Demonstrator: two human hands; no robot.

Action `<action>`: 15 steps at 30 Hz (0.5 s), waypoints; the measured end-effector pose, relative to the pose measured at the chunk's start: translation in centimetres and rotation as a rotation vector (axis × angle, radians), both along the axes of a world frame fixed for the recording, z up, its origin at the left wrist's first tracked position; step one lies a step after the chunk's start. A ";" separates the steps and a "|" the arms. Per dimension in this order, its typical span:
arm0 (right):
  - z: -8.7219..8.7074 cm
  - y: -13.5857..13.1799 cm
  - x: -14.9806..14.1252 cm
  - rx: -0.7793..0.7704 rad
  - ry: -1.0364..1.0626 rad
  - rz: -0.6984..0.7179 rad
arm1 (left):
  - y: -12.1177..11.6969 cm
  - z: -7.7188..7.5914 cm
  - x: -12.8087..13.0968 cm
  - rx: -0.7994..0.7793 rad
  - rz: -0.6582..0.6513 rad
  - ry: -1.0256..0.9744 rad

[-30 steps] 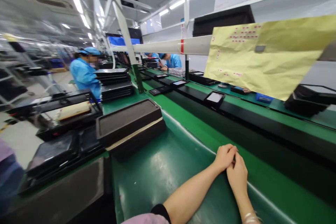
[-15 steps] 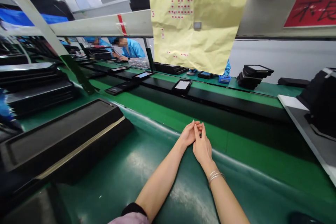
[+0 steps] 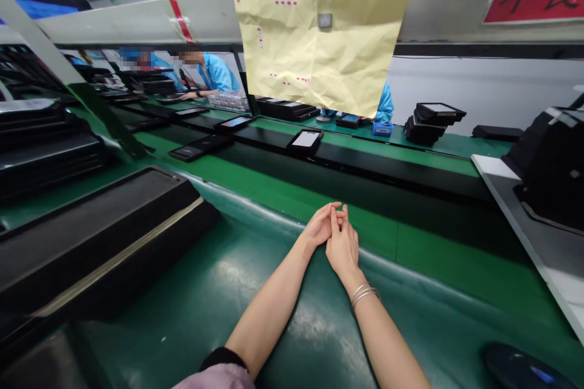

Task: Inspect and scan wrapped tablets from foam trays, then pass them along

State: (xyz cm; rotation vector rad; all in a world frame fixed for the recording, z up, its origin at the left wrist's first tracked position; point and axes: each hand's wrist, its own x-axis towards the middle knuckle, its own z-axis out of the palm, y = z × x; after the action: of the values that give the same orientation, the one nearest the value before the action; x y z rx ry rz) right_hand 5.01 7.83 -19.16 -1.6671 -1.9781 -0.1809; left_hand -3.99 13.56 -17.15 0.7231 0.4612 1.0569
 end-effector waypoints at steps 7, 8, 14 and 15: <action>-0.1 0.0 -0.1 0.028 0.005 -0.004 | -0.1 0.5 -0.4 0.052 -0.014 0.012; -0.2 0.0 -0.1 0.028 0.003 -0.005 | -0.1 0.5 -0.4 0.057 -0.018 0.013; 0.1 -0.1 -0.2 0.030 -0.003 -0.036 | -0.3 0.8 -0.3 0.066 -0.040 0.016; 0.2 -0.2 -0.2 0.031 -0.004 -0.047 | -0.3 0.9 -0.3 0.066 -0.044 0.016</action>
State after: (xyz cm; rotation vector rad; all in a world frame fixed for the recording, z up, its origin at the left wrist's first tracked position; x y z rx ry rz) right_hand 4.81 7.65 -18.99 -1.6954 -1.9305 -0.2305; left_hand -4.29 13.23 -16.28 0.7977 0.4242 1.0298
